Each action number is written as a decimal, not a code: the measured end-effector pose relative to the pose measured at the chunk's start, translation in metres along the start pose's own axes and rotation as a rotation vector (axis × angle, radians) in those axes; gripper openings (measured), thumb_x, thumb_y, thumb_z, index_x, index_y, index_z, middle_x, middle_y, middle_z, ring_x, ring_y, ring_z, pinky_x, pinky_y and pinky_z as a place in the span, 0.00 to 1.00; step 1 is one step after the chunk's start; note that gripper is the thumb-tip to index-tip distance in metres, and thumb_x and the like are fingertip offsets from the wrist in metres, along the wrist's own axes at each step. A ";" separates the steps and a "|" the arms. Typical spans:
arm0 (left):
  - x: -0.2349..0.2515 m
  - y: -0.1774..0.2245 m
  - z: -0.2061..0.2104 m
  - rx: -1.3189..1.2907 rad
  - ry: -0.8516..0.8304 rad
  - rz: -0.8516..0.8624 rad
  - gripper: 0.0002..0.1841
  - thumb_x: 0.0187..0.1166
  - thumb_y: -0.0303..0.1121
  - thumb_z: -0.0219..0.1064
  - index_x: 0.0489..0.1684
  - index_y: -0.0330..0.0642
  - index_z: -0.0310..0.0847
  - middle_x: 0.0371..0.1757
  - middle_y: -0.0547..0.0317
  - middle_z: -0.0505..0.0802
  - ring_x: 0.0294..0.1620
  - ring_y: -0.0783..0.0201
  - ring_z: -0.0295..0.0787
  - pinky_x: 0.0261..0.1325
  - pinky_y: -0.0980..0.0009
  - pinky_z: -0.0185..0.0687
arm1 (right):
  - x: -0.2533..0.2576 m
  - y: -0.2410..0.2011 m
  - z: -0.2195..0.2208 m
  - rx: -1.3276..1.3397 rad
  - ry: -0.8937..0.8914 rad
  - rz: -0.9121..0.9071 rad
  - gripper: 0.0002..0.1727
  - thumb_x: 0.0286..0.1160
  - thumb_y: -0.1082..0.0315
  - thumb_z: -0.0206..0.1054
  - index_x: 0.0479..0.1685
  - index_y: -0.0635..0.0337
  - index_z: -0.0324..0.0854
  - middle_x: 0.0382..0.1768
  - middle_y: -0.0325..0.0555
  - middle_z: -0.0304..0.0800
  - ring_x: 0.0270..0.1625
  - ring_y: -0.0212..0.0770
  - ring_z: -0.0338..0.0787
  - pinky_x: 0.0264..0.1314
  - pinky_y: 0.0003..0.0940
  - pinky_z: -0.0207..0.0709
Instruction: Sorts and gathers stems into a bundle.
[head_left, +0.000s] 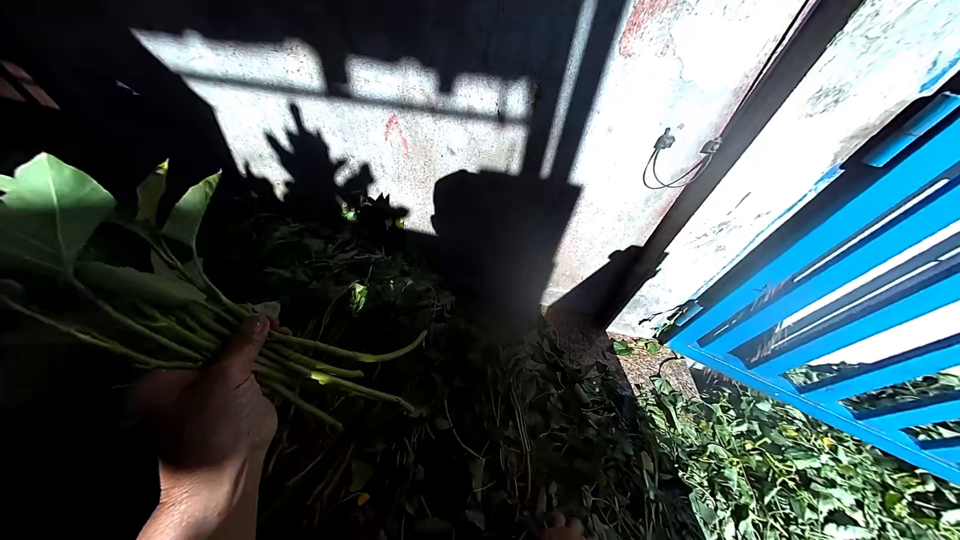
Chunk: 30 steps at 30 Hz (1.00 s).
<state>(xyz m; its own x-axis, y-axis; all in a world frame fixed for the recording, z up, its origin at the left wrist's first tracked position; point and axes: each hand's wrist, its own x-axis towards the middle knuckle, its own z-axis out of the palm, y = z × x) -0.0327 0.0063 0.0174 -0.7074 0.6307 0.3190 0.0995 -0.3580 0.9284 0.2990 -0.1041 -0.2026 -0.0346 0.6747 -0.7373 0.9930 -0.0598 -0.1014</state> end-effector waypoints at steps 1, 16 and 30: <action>-0.003 0.001 0.001 0.007 -0.004 -0.024 0.15 0.77 0.21 0.69 0.58 0.41 0.78 0.42 0.65 0.92 0.40 0.68 0.93 0.48 0.70 0.93 | 0.011 0.004 -0.005 0.004 -0.031 0.100 0.39 0.59 0.43 0.80 0.68 0.59 0.83 0.80 0.76 0.67 0.78 0.83 0.68 0.61 0.82 0.71; -0.028 -0.014 0.028 -0.092 -0.156 -0.465 0.10 0.78 0.17 0.66 0.54 0.29 0.81 0.35 0.41 0.95 0.31 0.49 0.96 0.37 0.56 0.96 | 0.171 0.027 0.034 0.596 0.149 0.348 0.33 0.72 0.52 0.71 0.76 0.58 0.76 0.70 0.65 0.83 0.71 0.65 0.85 0.66 0.66 0.81; -0.044 -0.019 0.037 -0.109 -0.217 -0.546 0.11 0.74 0.13 0.66 0.52 0.25 0.79 0.33 0.36 0.94 0.29 0.45 0.95 0.35 0.54 0.96 | 0.097 0.010 -0.020 1.038 0.656 0.132 0.24 0.92 0.58 0.51 0.62 0.70 0.85 0.57 0.72 0.87 0.65 0.67 0.85 0.71 0.64 0.73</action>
<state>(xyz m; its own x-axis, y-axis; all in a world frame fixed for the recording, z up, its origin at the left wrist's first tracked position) 0.0218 0.0109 -0.0075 -0.4759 0.8654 -0.1569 -0.3189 -0.0036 0.9478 0.3079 -0.0245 -0.2611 0.4195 0.8424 -0.3383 0.4143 -0.5092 -0.7544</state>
